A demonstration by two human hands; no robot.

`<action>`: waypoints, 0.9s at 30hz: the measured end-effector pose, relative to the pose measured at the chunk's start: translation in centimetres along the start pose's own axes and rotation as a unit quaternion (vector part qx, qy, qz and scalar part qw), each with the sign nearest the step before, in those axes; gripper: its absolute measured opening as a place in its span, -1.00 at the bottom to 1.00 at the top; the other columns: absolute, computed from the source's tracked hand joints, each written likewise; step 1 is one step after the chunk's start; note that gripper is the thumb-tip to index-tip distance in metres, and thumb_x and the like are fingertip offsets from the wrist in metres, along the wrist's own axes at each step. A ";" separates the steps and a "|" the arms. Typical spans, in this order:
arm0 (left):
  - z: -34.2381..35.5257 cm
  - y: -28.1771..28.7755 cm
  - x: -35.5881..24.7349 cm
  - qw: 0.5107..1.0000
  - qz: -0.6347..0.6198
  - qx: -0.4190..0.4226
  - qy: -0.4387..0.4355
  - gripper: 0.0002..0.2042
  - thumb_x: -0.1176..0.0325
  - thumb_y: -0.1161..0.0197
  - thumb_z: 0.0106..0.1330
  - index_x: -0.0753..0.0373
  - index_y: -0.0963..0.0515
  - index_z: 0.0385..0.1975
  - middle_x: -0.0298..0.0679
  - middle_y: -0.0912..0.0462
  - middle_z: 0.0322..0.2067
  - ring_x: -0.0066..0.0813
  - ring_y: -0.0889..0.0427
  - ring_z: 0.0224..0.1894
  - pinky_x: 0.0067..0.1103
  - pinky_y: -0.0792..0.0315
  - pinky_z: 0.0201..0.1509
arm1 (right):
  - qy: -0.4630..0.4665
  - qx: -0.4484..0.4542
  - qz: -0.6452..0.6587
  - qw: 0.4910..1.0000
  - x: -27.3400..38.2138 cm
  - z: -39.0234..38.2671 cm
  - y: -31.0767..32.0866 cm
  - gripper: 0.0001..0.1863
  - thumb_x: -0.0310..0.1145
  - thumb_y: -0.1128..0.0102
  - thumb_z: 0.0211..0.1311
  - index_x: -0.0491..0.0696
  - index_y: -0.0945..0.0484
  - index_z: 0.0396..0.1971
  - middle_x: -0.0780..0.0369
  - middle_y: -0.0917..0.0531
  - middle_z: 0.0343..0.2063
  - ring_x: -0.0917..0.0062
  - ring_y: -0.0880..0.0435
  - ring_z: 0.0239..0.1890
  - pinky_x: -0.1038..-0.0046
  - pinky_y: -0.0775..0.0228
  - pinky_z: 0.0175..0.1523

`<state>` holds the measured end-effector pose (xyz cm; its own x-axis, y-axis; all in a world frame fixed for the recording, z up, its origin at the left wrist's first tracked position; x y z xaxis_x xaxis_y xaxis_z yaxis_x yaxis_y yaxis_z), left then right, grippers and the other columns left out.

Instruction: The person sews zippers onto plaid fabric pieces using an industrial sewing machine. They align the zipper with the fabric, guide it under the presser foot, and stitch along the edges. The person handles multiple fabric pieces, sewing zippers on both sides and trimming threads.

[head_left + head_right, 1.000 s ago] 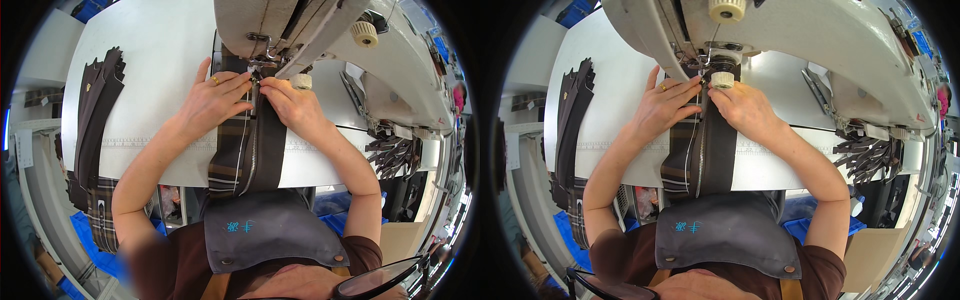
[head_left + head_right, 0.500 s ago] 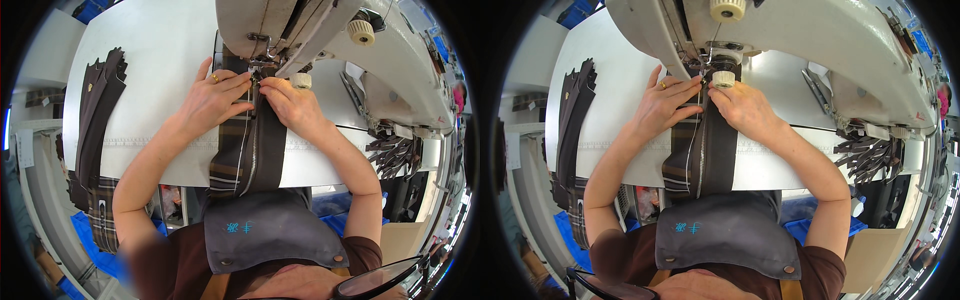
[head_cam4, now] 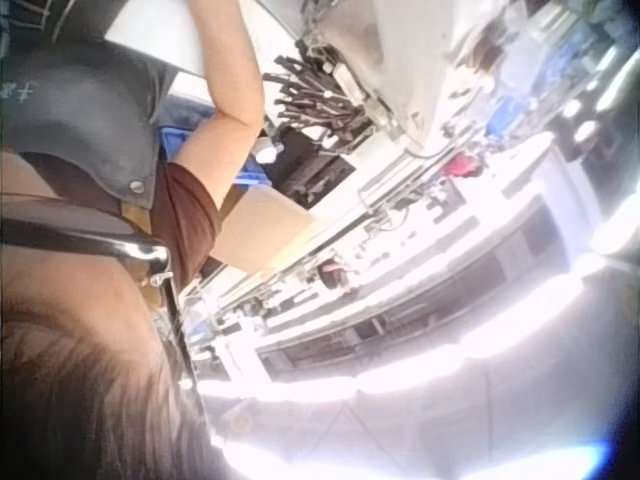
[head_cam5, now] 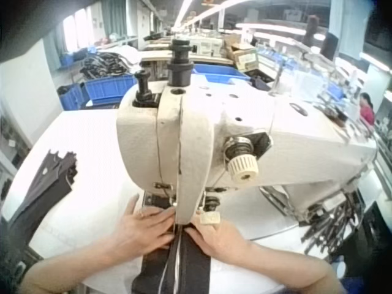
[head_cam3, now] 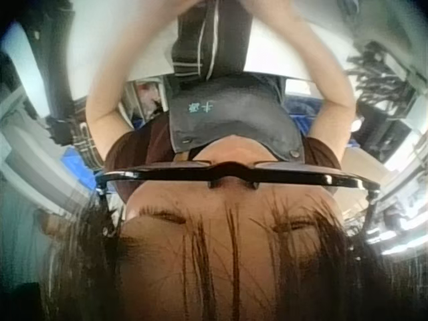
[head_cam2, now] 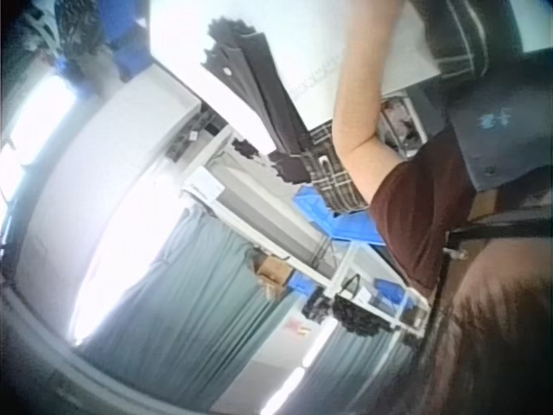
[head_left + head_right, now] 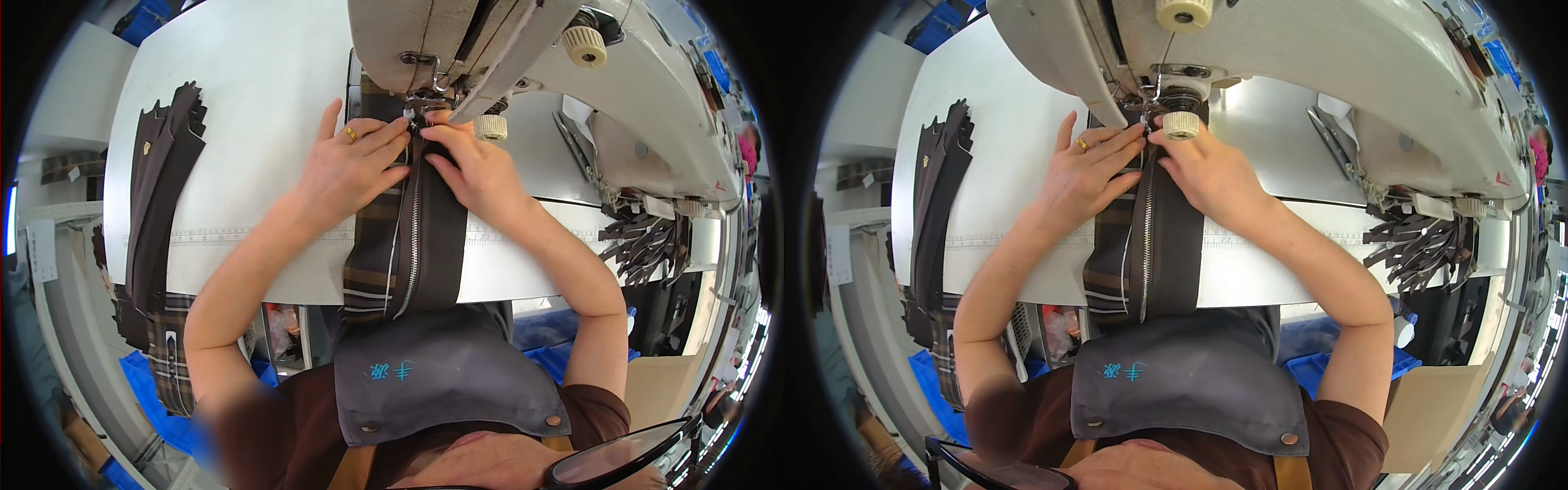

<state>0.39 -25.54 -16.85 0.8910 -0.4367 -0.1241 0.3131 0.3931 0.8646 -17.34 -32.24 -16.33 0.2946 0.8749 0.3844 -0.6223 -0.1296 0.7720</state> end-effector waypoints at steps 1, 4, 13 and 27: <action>-0.1 -0.1 -0.1 1.000 0.001 0.010 0.003 -0.66 0.21 -0.31 0.06 0.18 -0.56 -0.16 -0.40 -0.53 0.01 -0.51 -0.45 0.00 -0.08 -0.06 0.25 | -0.022 -0.010 0.018 1.000 0.0 -0.2 0.3 -0.79 -0.48 -0.24 -0.01 -0.16 -0.55 -0.31 0.16 -0.59 -0.29 0.34 -0.61 -0.33 0.42 -0.49 -0.29; -0.6 0.0 -0.8 0.999 0.008 0.044 0.016 -0.65 0.29 -0.27 0.10 0.21 -0.53 -0.09 -0.35 -0.48 0.08 -0.45 -0.41 0.10 -0.05 -0.02 0.26 | 0.043 -0.027 -0.014 0.999 -0.1 -0.4 0.1 -0.74 -0.46 -0.28 -0.03 -0.12 -0.56 -0.26 0.17 -0.59 -0.25 0.38 -0.59 -0.33 0.44 -0.48 -0.28; -4.7 2.9 -6.1 0.996 -0.036 0.080 0.025 -0.70 0.34 -0.24 0.09 0.28 -0.53 -0.18 -0.19 -0.50 0.00 -0.39 -0.44 0.07 -0.08 -0.08 0.22 | 0.080 0.033 -0.089 0.992 0.6 -0.2 -0.1 -0.63 -0.35 -0.31 -0.03 -0.08 -0.56 -0.16 0.25 -0.54 -0.11 0.43 -0.50 -0.20 0.45 -0.41 -0.17; -0.5 0.5 -1.0 1.000 -0.004 0.001 -0.013 -0.69 0.43 -0.25 0.14 0.34 -0.50 -0.11 -0.29 -0.50 0.05 -0.43 -0.47 -0.03 -0.34 -0.21 0.13 | 0.066 0.053 -0.090 0.992 0.9 -0.2 0.1 -0.60 -0.33 -0.31 -0.02 -0.07 -0.56 -0.10 0.27 -0.55 -0.11 0.43 -0.52 -0.15 0.42 -0.43 -0.17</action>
<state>-0.22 -24.55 -16.55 0.8793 -0.4611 -0.1190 0.3201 0.3872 0.8646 -17.31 -31.40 -15.99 0.2922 0.9410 0.1705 -0.4861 -0.0074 0.8738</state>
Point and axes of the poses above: each hand's wrist, its own z-axis towards the middle knuckle, its own y-axis out of the back of the hand, x = y × z, the point moved 2 cm from there along z, towards the middle knuckle
